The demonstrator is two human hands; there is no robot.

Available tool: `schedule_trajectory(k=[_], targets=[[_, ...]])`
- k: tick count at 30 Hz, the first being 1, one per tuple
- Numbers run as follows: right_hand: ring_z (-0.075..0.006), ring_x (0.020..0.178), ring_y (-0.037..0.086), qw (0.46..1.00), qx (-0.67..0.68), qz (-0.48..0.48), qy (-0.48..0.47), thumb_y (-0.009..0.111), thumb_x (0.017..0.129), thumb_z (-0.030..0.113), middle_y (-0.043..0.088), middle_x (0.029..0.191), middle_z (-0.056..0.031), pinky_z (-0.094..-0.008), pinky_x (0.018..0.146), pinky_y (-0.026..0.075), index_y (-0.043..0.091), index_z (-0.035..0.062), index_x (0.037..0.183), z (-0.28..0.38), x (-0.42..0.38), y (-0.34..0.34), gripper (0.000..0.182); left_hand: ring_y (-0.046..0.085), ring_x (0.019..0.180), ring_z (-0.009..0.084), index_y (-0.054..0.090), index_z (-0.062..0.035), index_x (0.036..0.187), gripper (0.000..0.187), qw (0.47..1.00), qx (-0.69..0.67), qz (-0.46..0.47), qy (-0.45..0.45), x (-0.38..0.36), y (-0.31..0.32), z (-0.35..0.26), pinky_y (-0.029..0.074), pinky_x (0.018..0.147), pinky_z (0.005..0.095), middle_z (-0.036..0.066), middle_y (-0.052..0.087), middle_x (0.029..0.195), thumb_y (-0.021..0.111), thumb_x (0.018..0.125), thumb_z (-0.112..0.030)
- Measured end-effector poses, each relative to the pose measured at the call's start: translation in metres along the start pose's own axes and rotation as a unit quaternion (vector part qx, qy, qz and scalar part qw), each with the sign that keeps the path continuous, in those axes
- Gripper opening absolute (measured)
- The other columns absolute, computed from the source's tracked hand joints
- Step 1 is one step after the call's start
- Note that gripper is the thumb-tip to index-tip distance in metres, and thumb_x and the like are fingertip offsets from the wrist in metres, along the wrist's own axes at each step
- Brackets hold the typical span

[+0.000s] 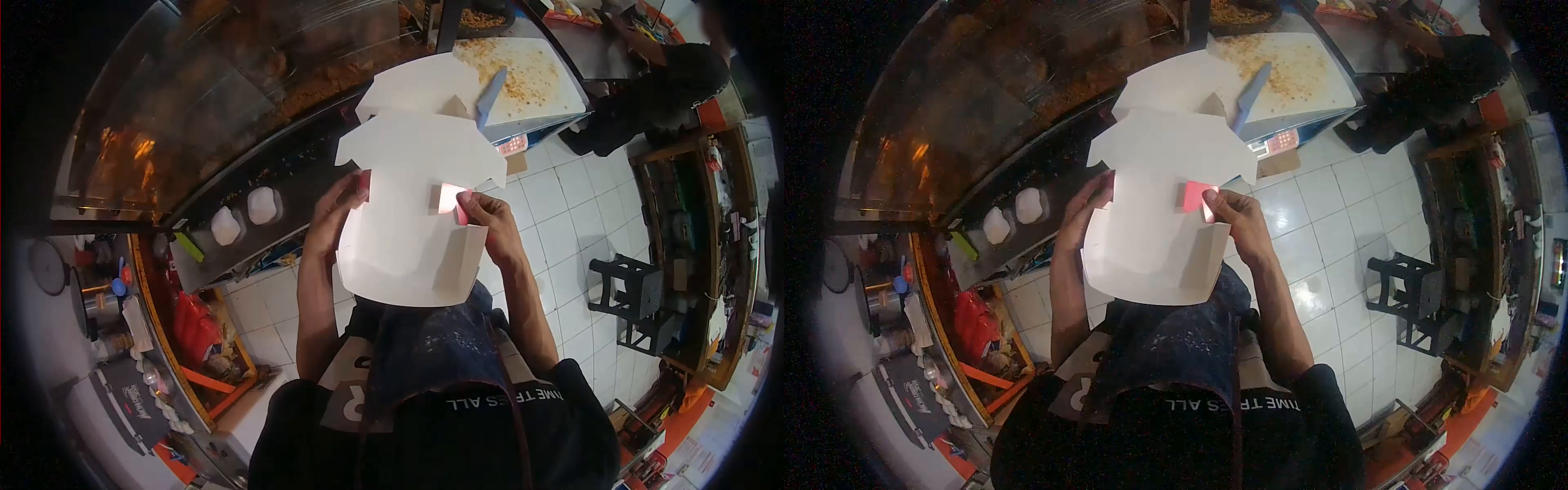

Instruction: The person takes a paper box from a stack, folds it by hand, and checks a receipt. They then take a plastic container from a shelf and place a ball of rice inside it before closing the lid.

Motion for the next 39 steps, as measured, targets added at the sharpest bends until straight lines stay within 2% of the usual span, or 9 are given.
schedule_trajectory(k=[8, 11, 14, 19, 25, 30, 34, 37, 39], targets=[[-0.0086, 0.075, 0.062, 0.999, 0.038, 0.020, -0.010, 0.059, 0.099, 0.041, 0.070, 0.085, -0.0037, -0.0237, 0.068, 0.048, 0.070, -0.0020, 0.102, -0.004, -0.011, 0.001, 0.044, 0.068, 0.079, 0.0137, 0.067, -0.0014, 0.112, 0.042, 0.994, 0.014, 0.080, -0.069, 0.006, -0.002, 0.039, 0.055, 0.070, 0.0259, 0.006, 0.070, 0.098, 0.080, 0.081, -0.026], [-0.0087, 0.077, 0.062, 1.000, 0.024, 0.012, 0.016, 0.059, 0.099, 0.041, 0.070, 0.086, -0.0048, -0.0239, 0.071, 0.049, 0.070, -0.0023, 0.106, -0.005, -0.015, -0.005, 0.045, 0.066, 0.071, 0.0105, 0.071, -0.0032, 0.103, 0.031, 0.989, -0.091, 0.064, -0.098, 0.000, -0.002, 0.036, 0.053, 0.062, 0.0241, 0.005, 0.071, 0.088, 0.079, 0.083, -0.026], [-0.0092, 0.078, 0.063, 1.000, 0.021, 0.009, 0.011, 0.058, 0.099, 0.041, 0.071, 0.088, -0.0058, -0.0242, 0.072, 0.049, 0.070, -0.0030, 0.106, -0.012, -0.014, -0.007, 0.046, 0.065, 0.067, 0.0091, 0.073, -0.0048, 0.097, 0.025, 0.994, -0.060, 0.044, -0.085, 0.005, 0.000, 0.037, 0.051, 0.058, 0.0227, 0.005, 0.071, 0.082, 0.078, 0.084, -0.026], [-0.0097, 0.076, 0.062, 0.999, 0.025, -0.028, -0.031, 0.065, 0.097, 0.031, 0.071, 0.085, -0.0082, -0.0252, 0.068, 0.049, 0.059, 0.0022, 0.109, 0.002, -0.021, -0.005, 0.031, 0.065, 0.065, 0.0090, 0.073, -0.0057, 0.097, 0.022, 0.998, 0.021, 0.039, -0.054, 0.008, -0.001, 0.034, 0.050, 0.058, 0.0218, 0.004, 0.071, 0.081, 0.077, 0.086, -0.024], [-0.0097, 0.074, 0.062, 0.989, 0.127, -0.020, -0.074, 0.069, 0.094, 0.018, 0.069, 0.081, -0.0089, -0.0245, 0.063, 0.048, 0.044, 0.0094, 0.109, 0.004, -0.020, -0.008, 0.030, 0.066, 0.070, 0.0093, 0.072, -0.0038, 0.104, 0.032, 0.986, -0.072, 0.109, -0.103, 0.007, 0.001, 0.036, 0.051, 0.062, 0.0229, 0.004, 0.072, 0.086, 0.078, 0.084, -0.028], [-0.0091, 0.071, 0.062, 0.990, 0.110, -0.024, -0.083, 0.068, 0.095, 0.017, 0.069, 0.079, -0.0087, -0.0242, 0.060, 0.047, 0.045, 0.0096, 0.110, 0.013, -0.026, -0.008, 0.029, 0.065, 0.069, 0.0076, 0.074, -0.0059, 0.101, 0.029, 0.984, -0.020, 0.154, -0.090, 0.007, 0.008, 0.046, 0.051, 0.064, 0.0244, 0.004, 0.073, 0.085, 0.076, 0.087, -0.031], [-0.0084, 0.069, 0.062, 0.986, 0.128, -0.026, -0.108, 0.069, 0.094, 0.017, 0.069, 0.077, -0.0077, -0.0225, 0.057, 0.045, 0.050, 0.0076, 0.113, 0.014, -0.026, -0.005, 0.028, 0.065, 0.068, 0.0074, 0.075, -0.0078, 0.099, 0.029, 0.987, 0.049, 0.116, -0.101, 0.006, 0.013, 0.048, 0.050, 0.063, 0.0248, 0.003, 0.072, 0.083, 0.073, 0.090, -0.035], [-0.0077, 0.069, 0.061, 0.992, 0.069, -0.044, -0.095, 0.069, 0.094, 0.017, 0.069, 0.077, -0.0064, -0.0222, 0.057, 0.045, 0.054, 0.0062, 0.122, 0.010, -0.023, -0.016, 0.033, 0.064, 0.070, 0.0074, 0.074, -0.0075, 0.100, 0.030, 0.989, 0.017, 0.073, -0.124, 0.001, 0.009, 0.050, 0.050, 0.064, 0.0255, 0.002, 0.072, 0.083, 0.069, 0.093, -0.036], [-0.0068, 0.068, 0.060, 0.991, 0.069, -0.063, -0.100, 0.069, 0.094, 0.017, 0.068, 0.076, -0.0057, -0.0220, 0.057, 0.045, 0.054, 0.0059, 0.126, 0.011, -0.026, -0.014, 0.037, 0.064, 0.072, 0.0075, 0.074, -0.0065, 0.101, 0.029, 0.991, -0.098, 0.088, -0.027, -0.006, 0.013, 0.040, 0.051, 0.066, 0.0256, 0.001, 0.071, 0.085, 0.065, 0.096, -0.033]])
Point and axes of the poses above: each hand's wrist, its own x-axis towards the middle knuckle, its own y-axis out of the palm, z = x × y, the point moved 6 cm from there along x, towards the middle knuckle
